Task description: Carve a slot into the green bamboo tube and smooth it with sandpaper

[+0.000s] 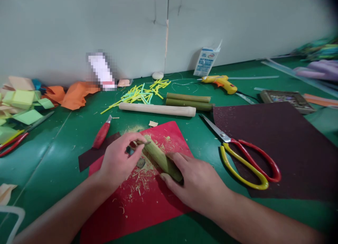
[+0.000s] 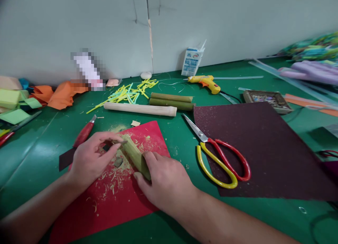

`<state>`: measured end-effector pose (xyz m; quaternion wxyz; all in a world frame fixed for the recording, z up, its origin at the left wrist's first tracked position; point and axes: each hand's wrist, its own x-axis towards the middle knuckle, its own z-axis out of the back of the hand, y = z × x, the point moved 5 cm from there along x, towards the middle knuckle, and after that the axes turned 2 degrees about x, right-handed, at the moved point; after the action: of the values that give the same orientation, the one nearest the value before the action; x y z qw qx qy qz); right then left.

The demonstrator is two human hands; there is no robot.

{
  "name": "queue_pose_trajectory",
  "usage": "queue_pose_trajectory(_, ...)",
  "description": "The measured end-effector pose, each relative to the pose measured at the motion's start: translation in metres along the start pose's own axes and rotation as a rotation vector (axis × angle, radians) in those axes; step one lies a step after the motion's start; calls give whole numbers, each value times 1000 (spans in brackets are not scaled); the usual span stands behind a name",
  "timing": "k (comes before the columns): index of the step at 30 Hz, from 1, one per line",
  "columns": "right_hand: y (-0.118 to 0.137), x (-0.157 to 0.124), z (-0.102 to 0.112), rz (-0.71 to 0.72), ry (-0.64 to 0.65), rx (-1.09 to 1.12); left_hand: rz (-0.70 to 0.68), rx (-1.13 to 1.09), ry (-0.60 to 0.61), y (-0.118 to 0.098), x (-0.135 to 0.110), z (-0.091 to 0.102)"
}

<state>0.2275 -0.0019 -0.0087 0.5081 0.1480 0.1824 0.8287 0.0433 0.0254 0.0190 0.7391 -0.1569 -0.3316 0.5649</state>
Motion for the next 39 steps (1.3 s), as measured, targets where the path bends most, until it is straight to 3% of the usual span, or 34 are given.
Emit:
queue_pose_trajectory(4,0,0,0,-4,6,3,-273,146,21,-11,-1,0)
queue_pose_trajectory(13,1,2,1,-20,22,3,-484,362,88,-15,-4,-8)
queue_pose_trajectory(23,1,0,0,5,-16,10,-485,311,136,-13,-7,-13)
queue_pose_trajectory(28,2,1,-2,-21,28,12,-639,435,169,-25,-14,-23)
queue_pose_trajectory(32,3,2,-2,-39,24,17,-584,509,104,-17,-9,-18)
queue_pose_trajectory(36,3,2,-2,-33,24,24,-662,540,174,-17,-9,-18)
queue_pose_trajectory(39,2,2,-2,-34,15,20,-593,516,111,-18,-7,-12)
